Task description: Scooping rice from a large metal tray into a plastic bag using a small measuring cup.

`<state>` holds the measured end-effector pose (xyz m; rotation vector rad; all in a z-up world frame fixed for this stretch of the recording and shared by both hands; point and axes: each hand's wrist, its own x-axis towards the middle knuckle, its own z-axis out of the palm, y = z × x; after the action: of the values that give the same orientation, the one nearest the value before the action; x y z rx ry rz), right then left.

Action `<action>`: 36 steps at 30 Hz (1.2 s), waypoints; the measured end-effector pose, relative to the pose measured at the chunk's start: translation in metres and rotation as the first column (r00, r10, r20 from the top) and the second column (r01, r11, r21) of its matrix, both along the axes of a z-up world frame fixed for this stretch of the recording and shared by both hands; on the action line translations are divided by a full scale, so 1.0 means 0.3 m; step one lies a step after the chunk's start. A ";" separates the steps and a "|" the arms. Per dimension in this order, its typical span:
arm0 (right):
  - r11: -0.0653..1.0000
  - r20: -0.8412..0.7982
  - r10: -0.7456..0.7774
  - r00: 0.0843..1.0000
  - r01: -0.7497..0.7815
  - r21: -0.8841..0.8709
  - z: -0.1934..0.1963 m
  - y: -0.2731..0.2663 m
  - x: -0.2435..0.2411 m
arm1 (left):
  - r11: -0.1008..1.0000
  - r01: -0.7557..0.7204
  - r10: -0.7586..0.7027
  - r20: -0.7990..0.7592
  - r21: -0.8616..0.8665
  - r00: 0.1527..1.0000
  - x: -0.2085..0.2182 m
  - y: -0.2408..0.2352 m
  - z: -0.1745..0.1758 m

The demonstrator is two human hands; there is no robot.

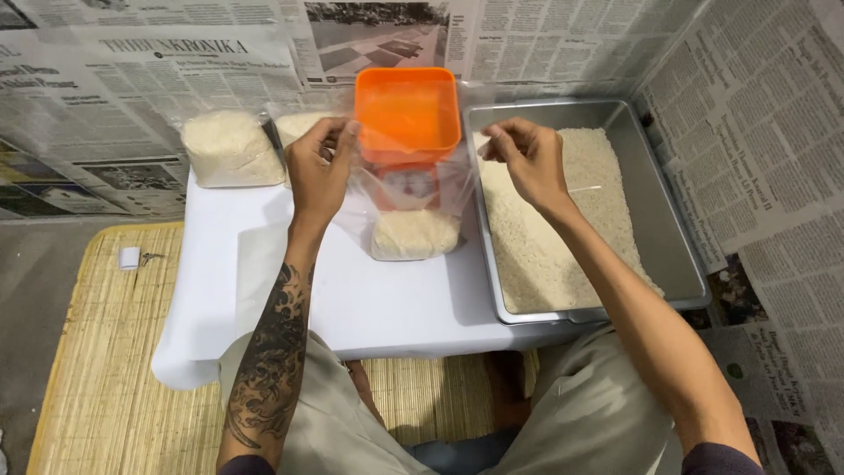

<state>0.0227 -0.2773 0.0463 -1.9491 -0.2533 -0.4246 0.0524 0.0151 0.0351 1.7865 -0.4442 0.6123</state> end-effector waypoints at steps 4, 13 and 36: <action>0.998 0.054 -0.018 0.998 0.021 -0.055 0.042 -0.062 -0.034 | 0.999 -0.033 0.033 0.039 0.019 0.999 -0.006 -0.003 0.004; 0.241 0.031 -0.132 0.991 0.062 -0.969 -0.193 -0.351 -0.069 | 0.963 -0.222 0.178 0.260 0.153 0.949 -0.059 -0.080 0.045; 0.274 -0.106 -0.519 0.848 0.048 -0.960 -0.433 -0.679 -0.044 | 0.813 0.236 -0.124 -0.239 0.533 0.963 -0.081 -0.740 -0.204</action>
<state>0.0094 -0.4808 -0.0835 -3.2665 0.2506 -0.0227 0.0281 -0.2068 -0.0260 2.3001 -0.7024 0.1662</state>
